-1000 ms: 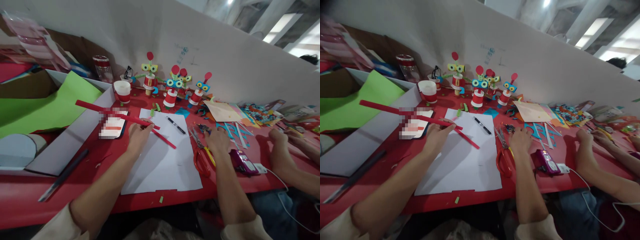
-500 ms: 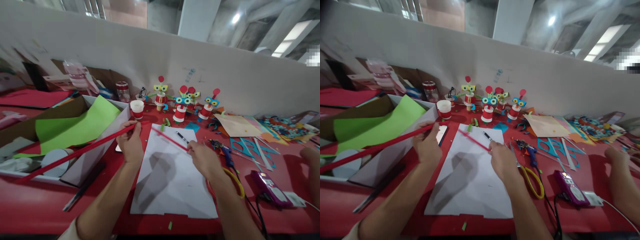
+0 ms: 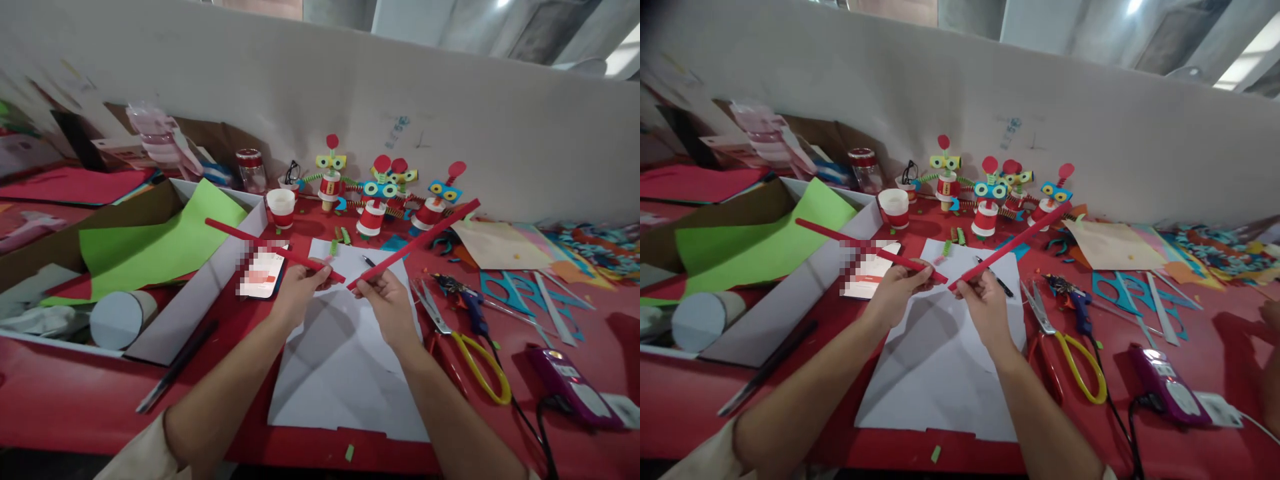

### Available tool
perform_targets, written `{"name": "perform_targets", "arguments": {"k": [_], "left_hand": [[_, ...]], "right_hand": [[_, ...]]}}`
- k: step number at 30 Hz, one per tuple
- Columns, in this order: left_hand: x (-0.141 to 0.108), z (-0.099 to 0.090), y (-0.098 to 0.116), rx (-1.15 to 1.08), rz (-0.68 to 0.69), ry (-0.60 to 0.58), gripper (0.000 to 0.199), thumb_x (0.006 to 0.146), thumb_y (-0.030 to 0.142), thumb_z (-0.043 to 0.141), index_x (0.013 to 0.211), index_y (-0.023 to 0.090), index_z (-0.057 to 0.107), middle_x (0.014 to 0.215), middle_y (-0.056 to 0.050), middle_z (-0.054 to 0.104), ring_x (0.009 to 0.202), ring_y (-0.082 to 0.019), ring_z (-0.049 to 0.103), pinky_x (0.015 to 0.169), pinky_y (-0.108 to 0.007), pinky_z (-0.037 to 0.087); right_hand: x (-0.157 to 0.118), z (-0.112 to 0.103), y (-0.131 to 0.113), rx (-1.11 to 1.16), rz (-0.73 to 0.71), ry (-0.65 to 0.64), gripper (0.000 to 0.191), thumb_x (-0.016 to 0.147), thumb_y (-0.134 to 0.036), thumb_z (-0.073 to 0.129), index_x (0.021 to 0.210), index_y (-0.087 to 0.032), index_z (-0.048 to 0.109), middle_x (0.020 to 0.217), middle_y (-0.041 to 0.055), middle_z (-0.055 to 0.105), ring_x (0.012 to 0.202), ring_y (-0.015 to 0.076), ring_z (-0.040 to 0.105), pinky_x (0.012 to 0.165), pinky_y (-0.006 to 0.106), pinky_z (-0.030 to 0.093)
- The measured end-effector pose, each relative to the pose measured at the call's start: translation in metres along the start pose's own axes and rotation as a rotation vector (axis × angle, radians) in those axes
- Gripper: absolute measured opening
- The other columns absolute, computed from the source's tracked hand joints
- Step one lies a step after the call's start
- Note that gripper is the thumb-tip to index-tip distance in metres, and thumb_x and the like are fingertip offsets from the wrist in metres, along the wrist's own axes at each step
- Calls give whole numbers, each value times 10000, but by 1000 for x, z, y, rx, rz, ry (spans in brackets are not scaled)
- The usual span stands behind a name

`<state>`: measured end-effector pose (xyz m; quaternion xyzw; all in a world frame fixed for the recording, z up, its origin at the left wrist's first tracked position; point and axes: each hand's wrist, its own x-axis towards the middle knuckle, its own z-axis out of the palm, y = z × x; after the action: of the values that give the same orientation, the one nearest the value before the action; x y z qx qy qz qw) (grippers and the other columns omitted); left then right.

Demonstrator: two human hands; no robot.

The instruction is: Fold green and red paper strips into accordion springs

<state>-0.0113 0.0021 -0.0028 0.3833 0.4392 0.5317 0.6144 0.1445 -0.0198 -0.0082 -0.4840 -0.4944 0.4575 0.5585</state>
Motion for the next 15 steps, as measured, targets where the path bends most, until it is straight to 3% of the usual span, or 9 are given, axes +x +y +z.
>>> {"name": "perform_targets", "arguments": {"k": [7,15], "left_hand": [[-2,0,0,60,-68,-76,209,660,339,733,677,150,644,673,-39,660,651,-144,589,672,-294,460],[-6,3,1,116,-95,-148,189,690,328,700,646,165,613,662,-32,653,639,-143,593,639,-280,438]], "right_hand": [[1,-1,-2,74,117,17,167,691,-343,714,744,-199,646,633,-33,576,598,108,478,601,246,402],[-3,3,0,29,132,-36,209,734,-394,681,783,-200,620,725,-1,661,707,147,607,680,284,494]]}}
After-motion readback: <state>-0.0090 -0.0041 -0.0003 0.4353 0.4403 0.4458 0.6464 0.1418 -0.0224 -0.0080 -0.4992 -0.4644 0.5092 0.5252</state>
